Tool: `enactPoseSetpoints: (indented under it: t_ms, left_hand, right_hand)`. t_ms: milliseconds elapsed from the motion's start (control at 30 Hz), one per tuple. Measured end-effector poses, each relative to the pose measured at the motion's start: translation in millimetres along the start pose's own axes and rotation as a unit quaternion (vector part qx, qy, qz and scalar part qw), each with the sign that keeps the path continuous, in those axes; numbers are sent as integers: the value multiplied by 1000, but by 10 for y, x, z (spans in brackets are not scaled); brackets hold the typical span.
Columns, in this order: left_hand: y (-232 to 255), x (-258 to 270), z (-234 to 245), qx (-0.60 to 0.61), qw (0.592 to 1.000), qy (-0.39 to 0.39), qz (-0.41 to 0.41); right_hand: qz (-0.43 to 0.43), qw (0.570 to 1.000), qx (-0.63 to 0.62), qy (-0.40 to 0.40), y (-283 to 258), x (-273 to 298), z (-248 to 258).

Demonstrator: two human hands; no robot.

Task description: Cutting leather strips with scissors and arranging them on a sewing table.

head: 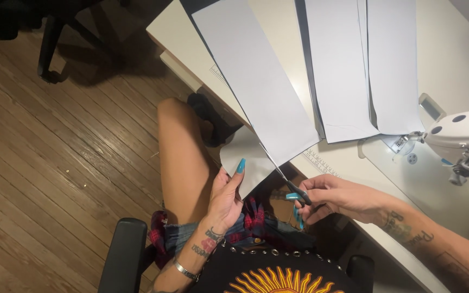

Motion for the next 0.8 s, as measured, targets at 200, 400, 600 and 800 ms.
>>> enactPoseSetpoints:
  t_ms: [200, 400, 600, 800]
  left_hand:
    - [-54, -44, 90, 12, 1000, -10, 3]
    - [-64, -26, 134, 14, 1000, -7, -1]
    - [220, 286, -168, -59, 998, -3, -31]
    - [1163, 658, -378, -201, 935, 6, -292]
  right_hand:
    - [-2, 1000, 21, 2, -96, -21, -32]
    - [3, 999, 33, 10, -151, -5, -52]
    - [12, 999, 42, -12, 77, 35, 9]
    - [169, 980, 19, -101, -121, 777, -37]
Point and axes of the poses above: each hand's wrist, its own x-axis away from the middle knuckle, its own z-axis out of the back of the hand, y = z × x, the point moved 9 cm from there along -x, towards the middle knuckle, and after that the axes turned 4 degrees about y, right-handed, at the moved point
